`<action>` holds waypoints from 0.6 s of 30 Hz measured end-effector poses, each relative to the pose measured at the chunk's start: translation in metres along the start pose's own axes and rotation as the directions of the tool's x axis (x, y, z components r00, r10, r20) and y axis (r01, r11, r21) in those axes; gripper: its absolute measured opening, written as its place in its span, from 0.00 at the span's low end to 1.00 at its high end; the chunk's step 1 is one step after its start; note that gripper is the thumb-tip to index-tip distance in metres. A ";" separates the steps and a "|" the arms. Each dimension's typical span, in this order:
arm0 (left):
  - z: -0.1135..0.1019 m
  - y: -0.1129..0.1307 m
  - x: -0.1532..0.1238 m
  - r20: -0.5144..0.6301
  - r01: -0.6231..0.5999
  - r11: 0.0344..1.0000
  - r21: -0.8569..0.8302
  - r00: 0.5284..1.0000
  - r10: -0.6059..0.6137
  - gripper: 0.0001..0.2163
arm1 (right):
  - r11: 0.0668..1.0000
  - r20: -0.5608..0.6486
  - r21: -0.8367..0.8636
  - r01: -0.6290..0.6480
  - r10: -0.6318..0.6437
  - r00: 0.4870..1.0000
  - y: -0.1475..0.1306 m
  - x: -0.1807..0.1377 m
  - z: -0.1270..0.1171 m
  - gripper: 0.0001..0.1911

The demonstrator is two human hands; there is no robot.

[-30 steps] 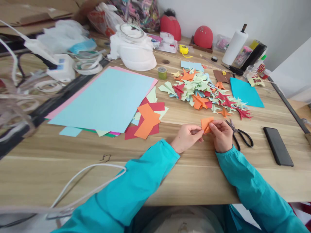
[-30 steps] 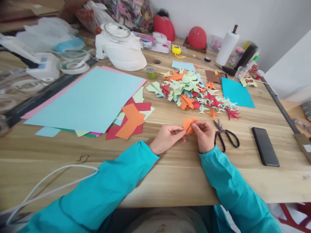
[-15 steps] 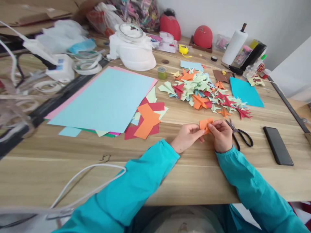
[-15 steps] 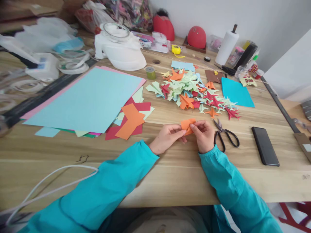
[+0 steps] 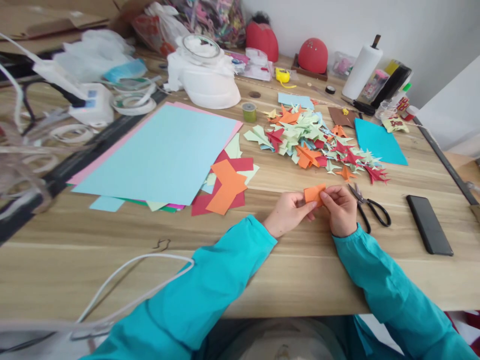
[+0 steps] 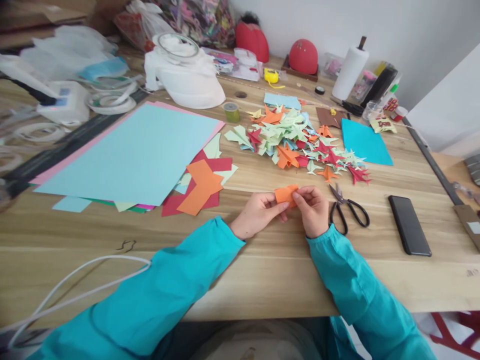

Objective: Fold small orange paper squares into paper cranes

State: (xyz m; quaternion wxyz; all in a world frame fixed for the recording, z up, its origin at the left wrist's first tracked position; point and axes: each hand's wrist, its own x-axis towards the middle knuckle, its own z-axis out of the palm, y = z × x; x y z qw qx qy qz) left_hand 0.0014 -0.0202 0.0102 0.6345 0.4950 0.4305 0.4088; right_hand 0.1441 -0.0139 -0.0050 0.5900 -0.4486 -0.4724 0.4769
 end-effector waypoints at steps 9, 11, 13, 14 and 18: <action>0.002 0.000 0.001 -0.004 0.035 0.999 -0.021 0.999 -0.035 0.03 | 0.999 -0.061 -0.032 -0.015 0.013 0.998 0.001 0.001 0.001 0.13; 0.002 0.002 0.001 0.017 0.049 0.998 -0.044 0.999 -0.048 0.03 | 1.000 -0.076 -0.028 -0.013 0.011 0.997 0.001 0.002 0.001 0.13; 0.002 0.003 0.002 0.044 0.062 0.996 -0.069 0.997 -0.059 0.04 | 1.000 -0.092 -0.016 -0.011 0.010 0.996 0.001 0.002 0.000 0.13; 0.002 0.003 0.002 0.055 0.068 0.995 -0.079 0.996 -0.064 0.04 | 1.000 -0.099 -0.010 -0.012 0.011 0.995 0.001 0.002 0.000 0.13; 0.001 0.003 0.002 0.082 0.067 0.993 -0.100 0.995 -0.059 0.04 | 1.000 -0.114 0.012 -0.004 0.006 0.993 0.000 0.003 0.001 0.14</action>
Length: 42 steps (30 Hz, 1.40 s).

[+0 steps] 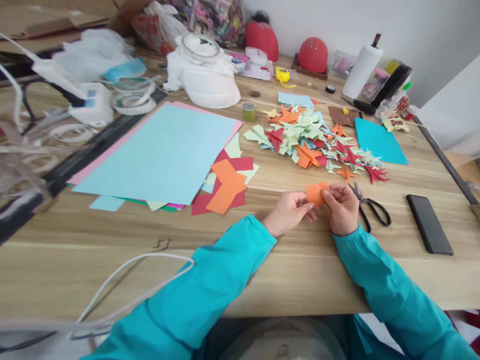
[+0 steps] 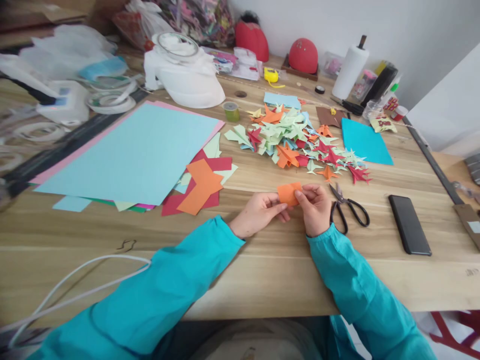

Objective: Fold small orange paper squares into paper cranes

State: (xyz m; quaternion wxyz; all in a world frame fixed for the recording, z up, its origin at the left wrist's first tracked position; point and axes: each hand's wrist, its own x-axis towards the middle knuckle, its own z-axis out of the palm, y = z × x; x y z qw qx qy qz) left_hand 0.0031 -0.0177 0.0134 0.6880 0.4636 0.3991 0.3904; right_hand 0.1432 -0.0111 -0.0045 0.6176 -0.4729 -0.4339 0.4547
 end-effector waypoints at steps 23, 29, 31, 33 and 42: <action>-0.003 0.001 -0.002 0.063 0.037 0.996 -0.075 0.997 -0.033 0.13 | 1.000 -0.033 -0.004 0.019 -0.019 0.999 0.000 0.002 -0.001 0.15; 0.000 0.002 -0.003 -0.002 0.015 1.000 -0.027 1.000 -0.015 0.10 | 0.998 0.021 -0.056 0.023 -0.022 1.000 -0.003 -0.003 0.001 0.14; 0.001 0.001 -0.002 -0.024 0.006 1.000 -0.025 1.000 -0.006 0.12 | 0.998 0.052 -0.064 0.020 -0.016 0.998 -0.003 -0.004 0.001 0.14; 0.002 0.000 -0.002 -0.040 -0.003 0.999 -0.049 0.999 0.001 0.12 | 0.998 0.069 -0.063 0.014 -0.009 0.998 -0.003 -0.005 0.001 0.14; 0.001 0.000 -0.002 -0.013 0.026 0.998 -0.065 1.000 -0.027 0.12 | 1.000 0.135 -0.005 -0.015 0.015 0.991 -0.003 -0.006 0.002 0.12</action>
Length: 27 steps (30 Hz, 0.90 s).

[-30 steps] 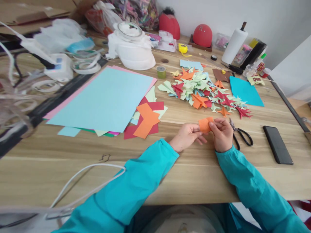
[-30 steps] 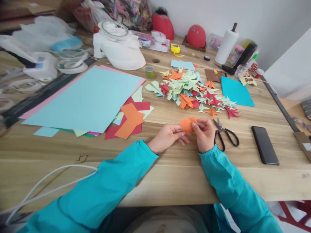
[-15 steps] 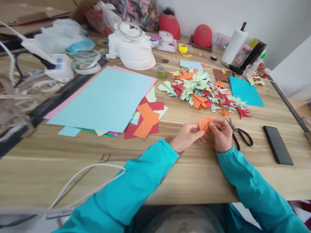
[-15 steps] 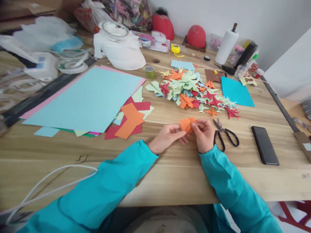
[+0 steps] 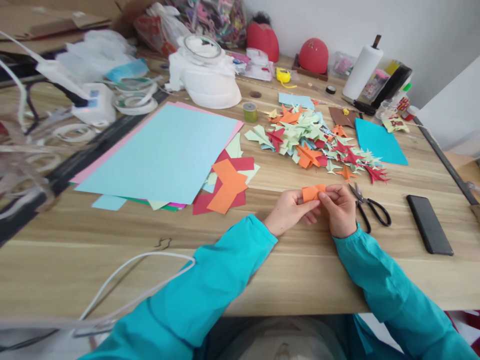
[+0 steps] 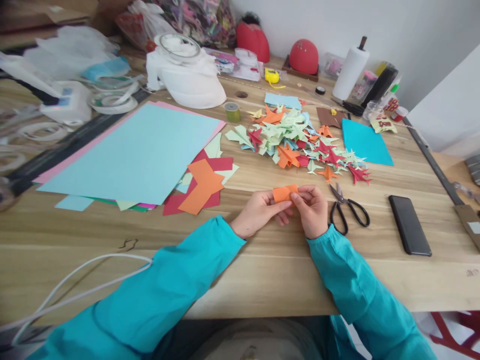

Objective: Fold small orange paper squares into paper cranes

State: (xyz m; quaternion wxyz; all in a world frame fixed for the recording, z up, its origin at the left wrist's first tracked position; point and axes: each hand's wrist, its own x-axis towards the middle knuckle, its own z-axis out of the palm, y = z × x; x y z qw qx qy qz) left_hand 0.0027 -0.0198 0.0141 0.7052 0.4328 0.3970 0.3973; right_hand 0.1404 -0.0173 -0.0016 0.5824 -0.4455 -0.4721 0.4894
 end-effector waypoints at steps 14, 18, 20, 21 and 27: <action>-0.001 -0.001 0.000 -0.016 0.019 0.999 -0.043 1.000 -0.020 0.07 | 0.984 0.047 -0.151 -0.098 0.106 0.993 -0.002 0.001 0.000 0.16; -0.001 0.002 -0.002 0.029 0.010 1.000 -0.026 1.000 -0.009 0.10 | 0.962 0.116 -0.274 -0.019 0.053 0.992 -0.006 -0.002 0.000 0.22; -0.001 0.002 -0.002 0.062 0.022 1.000 -0.019 0.998 -0.021 0.11 | 0.972 0.119 -0.232 -0.036 0.065 0.991 -0.005 -0.003 -0.001 0.22; 0.000 0.002 -0.003 0.078 0.029 0.999 -0.019 0.997 -0.027 0.11 | 0.978 0.119 -0.199 -0.060 0.085 0.989 -0.004 -0.004 -0.001 0.23; 0.000 0.001 -0.002 0.141 0.031 0.998 -0.061 0.990 -0.022 0.13 | 0.981 0.062 -0.042 -0.189 0.191 0.980 0.000 -0.003 -0.002 0.21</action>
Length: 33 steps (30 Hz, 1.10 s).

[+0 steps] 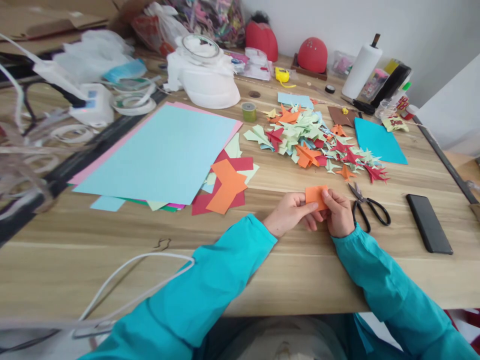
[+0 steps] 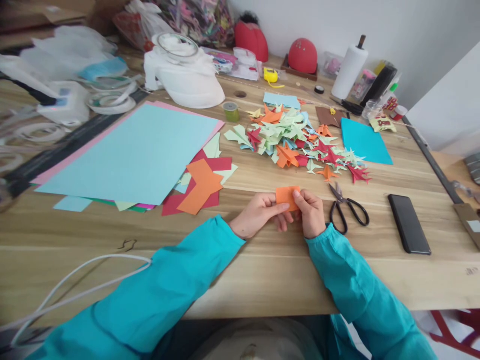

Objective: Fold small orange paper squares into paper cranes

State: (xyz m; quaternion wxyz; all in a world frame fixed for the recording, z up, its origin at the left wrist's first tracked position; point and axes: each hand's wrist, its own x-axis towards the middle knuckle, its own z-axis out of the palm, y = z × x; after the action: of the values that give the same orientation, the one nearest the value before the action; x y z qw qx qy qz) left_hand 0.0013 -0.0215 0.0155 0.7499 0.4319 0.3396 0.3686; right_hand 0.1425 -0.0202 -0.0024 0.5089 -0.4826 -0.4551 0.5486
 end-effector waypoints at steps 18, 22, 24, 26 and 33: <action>0.003 -0.004 -0.002 -0.107 -0.028 0.973 0.228 0.993 0.054 0.08 | 0.995 0.299 -0.068 0.078 -0.054 0.953 -0.010 -0.004 0.004 0.16; 0.005 -0.003 -0.003 -0.147 -0.021 0.970 0.243 0.987 0.058 0.09 | 0.988 0.196 -0.090 0.126 -0.106 0.975 -0.007 -0.005 0.005 0.16; 0.005 -0.002 -0.003 -0.155 -0.035 0.967 0.251 0.985 0.076 0.10 | 0.989 0.096 -0.110 0.103 -0.092 0.991 -0.004 -0.003 0.003 0.17; 0.004 -0.001 -0.002 -0.153 -0.055 0.963 0.263 0.983 0.098 0.11 | 0.992 0.038 -0.109 0.062 -0.058 0.998 -0.001 -0.002 0.002 0.18; 0.000 -0.005 0.000 -0.064 -0.089 0.965 0.246 0.992 0.108 0.13 | 0.999 0.103 -0.051 0.008 -0.003 0.995 -0.002 0.004 -0.003 0.17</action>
State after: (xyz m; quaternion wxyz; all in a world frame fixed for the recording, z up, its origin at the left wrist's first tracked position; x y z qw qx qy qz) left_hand 0.0021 -0.0233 0.0114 0.6585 0.5221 0.3888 0.3776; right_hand 0.1452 -0.0157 -0.0015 0.4737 -0.4654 -0.4962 0.5593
